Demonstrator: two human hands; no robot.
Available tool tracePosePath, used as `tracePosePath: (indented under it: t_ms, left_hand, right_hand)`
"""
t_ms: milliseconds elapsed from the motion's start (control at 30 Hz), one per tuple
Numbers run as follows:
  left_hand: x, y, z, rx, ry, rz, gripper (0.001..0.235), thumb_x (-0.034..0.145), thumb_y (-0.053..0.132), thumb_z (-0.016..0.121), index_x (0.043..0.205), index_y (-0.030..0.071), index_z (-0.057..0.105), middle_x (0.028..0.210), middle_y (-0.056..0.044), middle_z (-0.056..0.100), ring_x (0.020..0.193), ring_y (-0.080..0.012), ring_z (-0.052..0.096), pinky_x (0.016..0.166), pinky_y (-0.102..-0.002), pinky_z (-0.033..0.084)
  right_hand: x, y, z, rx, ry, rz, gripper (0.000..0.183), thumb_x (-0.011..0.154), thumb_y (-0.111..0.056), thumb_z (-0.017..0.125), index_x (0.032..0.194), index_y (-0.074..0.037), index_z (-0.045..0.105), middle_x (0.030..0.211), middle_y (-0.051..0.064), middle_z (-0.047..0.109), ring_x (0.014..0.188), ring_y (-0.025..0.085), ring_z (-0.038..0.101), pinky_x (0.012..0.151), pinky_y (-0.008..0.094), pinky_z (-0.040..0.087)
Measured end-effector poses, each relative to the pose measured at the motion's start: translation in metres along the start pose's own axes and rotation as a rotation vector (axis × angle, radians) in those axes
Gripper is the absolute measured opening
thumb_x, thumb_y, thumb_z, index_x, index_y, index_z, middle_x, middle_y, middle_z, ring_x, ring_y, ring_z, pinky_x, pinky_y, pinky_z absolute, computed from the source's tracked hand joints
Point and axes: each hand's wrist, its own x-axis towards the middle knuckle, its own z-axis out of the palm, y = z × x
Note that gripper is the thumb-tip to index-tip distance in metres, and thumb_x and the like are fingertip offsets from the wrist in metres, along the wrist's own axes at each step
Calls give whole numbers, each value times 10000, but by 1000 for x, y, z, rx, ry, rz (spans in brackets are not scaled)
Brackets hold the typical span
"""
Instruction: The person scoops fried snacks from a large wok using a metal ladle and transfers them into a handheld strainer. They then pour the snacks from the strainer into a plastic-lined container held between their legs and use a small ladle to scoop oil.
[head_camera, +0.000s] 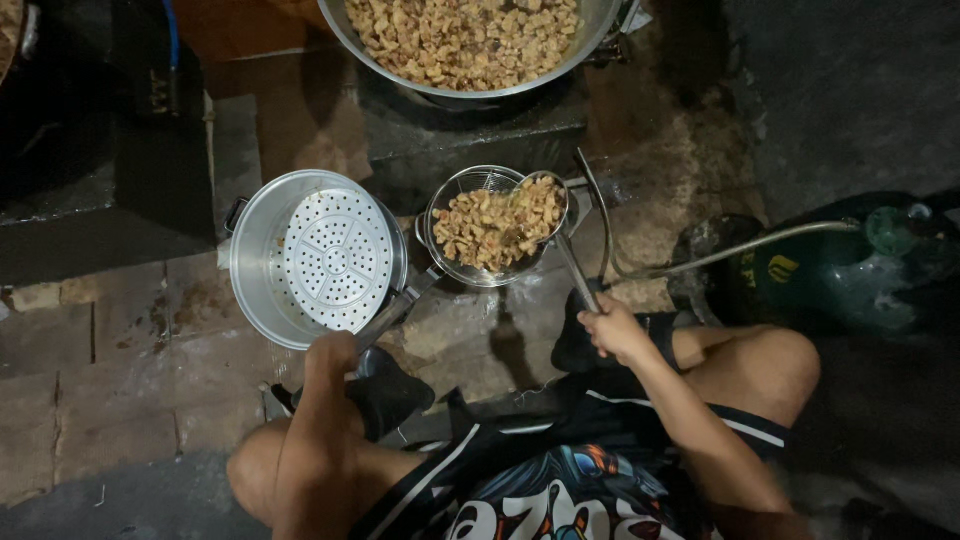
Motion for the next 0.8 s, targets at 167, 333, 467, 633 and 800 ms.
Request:
tracePosePath:
  t_ms: [167, 333, 467, 633, 800]
  left_hand:
    - [-10, 2, -5, 12, -31, 15, 271, 784, 110, 707, 1032, 61, 803, 1160, -199, 744, 1115, -355, 726, 954, -458, 587]
    - [-18, 10, -19, 6, -109, -38, 271, 819, 96, 709, 1075, 62, 789, 1192, -193, 732, 1139, -352, 712, 966, -448, 581]
    - [-24, 16, -25, 12, -85, -49, 243, 876, 101, 681, 1090, 48, 784, 1180, -196, 743, 1121, -360, 726, 941, -461, 592]
    - [-32, 16, -26, -18, -57, -55, 260, 852, 106, 702, 1096, 61, 781, 1208, -198, 723, 1152, -366, 702, 968, -458, 578]
    - [-30, 17, -20, 23, 3, -14, 238, 858, 118, 692, 1072, 72, 784, 1190, -189, 736, 1133, -355, 715, 966, -454, 581]
  right_hand:
    - [-15, -9, 24, -247, 87, -109, 276, 942, -131, 635, 1187, -9, 600, 607, 56, 509, 383, 155, 460, 333, 349, 392]
    - [-30, -12, 36, -540, 180, -210, 473, 925, -181, 637, 1378, -83, 540, 842, 254, 700, 722, 401, 680, 655, 479, 538]
    - [-37, -9, 38, -616, 197, -245, 569, 897, -189, 636, 1442, -116, 488, 1080, 303, 696, 1054, 480, 652, 890, 524, 535]
    - [-43, -9, 44, -735, 229, -250, 632, 910, -205, 633, 1495, -107, 416, 1037, 304, 702, 1002, 491, 670, 900, 539, 541]
    - [-45, -8, 44, -757, 192, -287, 640, 893, -198, 621, 1496, -118, 422, 998, 287, 716, 970, 494, 674, 894, 548, 537]
